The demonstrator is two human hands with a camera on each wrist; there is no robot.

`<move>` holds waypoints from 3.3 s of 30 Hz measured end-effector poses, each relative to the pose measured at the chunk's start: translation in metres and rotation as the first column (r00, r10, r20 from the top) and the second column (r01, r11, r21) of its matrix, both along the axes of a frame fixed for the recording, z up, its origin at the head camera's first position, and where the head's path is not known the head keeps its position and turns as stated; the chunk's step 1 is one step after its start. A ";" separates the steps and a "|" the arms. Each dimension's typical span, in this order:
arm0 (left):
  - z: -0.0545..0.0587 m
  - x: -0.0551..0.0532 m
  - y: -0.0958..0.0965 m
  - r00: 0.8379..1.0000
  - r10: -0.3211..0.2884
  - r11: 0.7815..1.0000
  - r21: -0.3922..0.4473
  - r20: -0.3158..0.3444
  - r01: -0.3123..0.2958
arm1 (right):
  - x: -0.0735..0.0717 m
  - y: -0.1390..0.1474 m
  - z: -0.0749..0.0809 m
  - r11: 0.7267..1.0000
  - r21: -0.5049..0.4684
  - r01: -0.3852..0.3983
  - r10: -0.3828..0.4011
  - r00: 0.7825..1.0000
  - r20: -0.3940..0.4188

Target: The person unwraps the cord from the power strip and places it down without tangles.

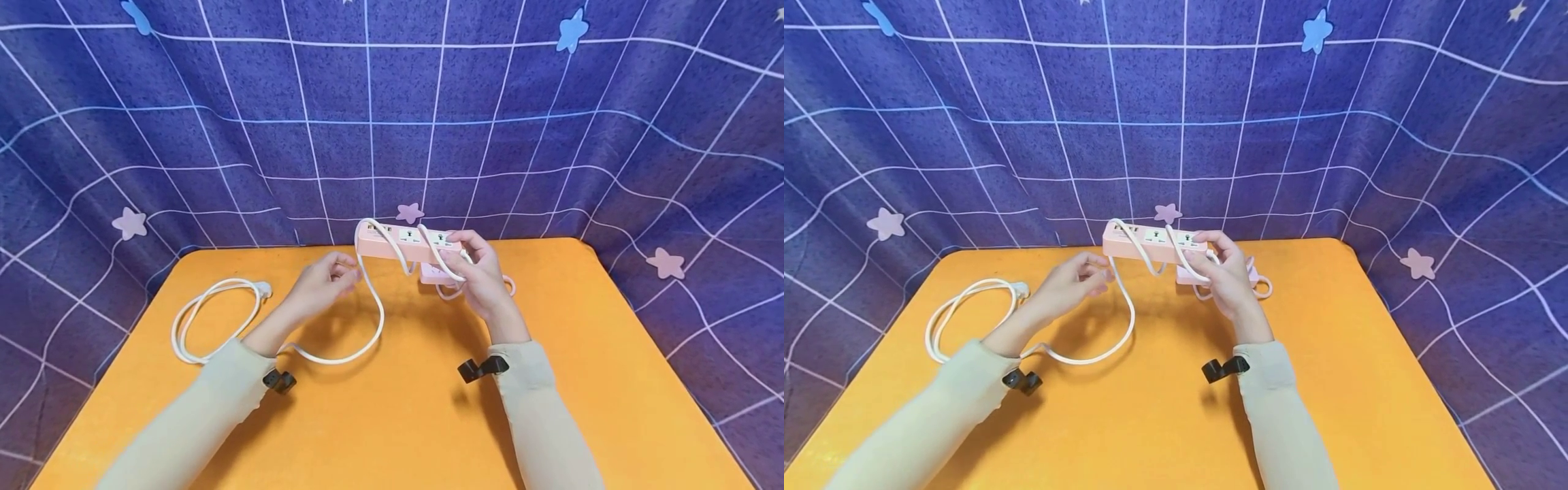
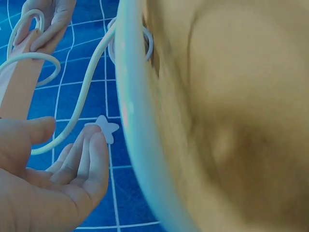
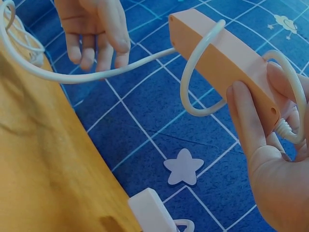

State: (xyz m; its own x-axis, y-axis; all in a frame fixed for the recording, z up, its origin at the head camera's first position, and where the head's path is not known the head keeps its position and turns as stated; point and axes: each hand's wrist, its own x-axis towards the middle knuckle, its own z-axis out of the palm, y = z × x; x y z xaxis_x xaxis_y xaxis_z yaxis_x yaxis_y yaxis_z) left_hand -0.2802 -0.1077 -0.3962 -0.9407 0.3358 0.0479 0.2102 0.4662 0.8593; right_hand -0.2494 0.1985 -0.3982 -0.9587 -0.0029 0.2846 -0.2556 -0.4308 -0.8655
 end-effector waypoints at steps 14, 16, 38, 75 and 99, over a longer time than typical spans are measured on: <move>-0.005 -0.007 0.010 0.998 0.028 0.987 0.157 0.057 -0.036 | 0.002 -0.002 0.000 1.000 0.019 -0.023 0.023 1.000 0.017; -0.006 -0.008 0.009 0.998 0.028 0.984 0.176 0.050 -0.036 | 0.002 -0.001 0.000 1.000 0.017 -0.021 0.021 1.000 0.018; 0.047 -0.043 -0.008 0.951 0.030 0.998 0.065 -0.307 -0.010 | 0.002 0.002 0.000 0.998 0.055 -0.017 0.016 1.000 0.021; 0.105 0.037 -0.019 0.615 -0.438 0.898 -0.347 -0.655 0.270 | -0.005 0.003 -0.003 0.995 0.083 0.055 -0.057 0.998 0.024; 0.027 0.038 -0.049 0.686 -0.677 0.688 -0.563 -0.268 0.459 | -0.003 0.000 -0.003 0.996 0.076 0.046 -0.047 0.999 0.008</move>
State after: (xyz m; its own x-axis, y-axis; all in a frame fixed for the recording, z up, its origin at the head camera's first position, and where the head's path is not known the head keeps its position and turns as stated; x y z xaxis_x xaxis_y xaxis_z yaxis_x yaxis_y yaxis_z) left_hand -0.2427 -0.1564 -0.3690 -0.4643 0.8800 0.1005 0.8434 0.4046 0.3535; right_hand -0.2521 0.1987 -0.4011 -0.9609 0.0208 0.2763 -0.2657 -0.3518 -0.8976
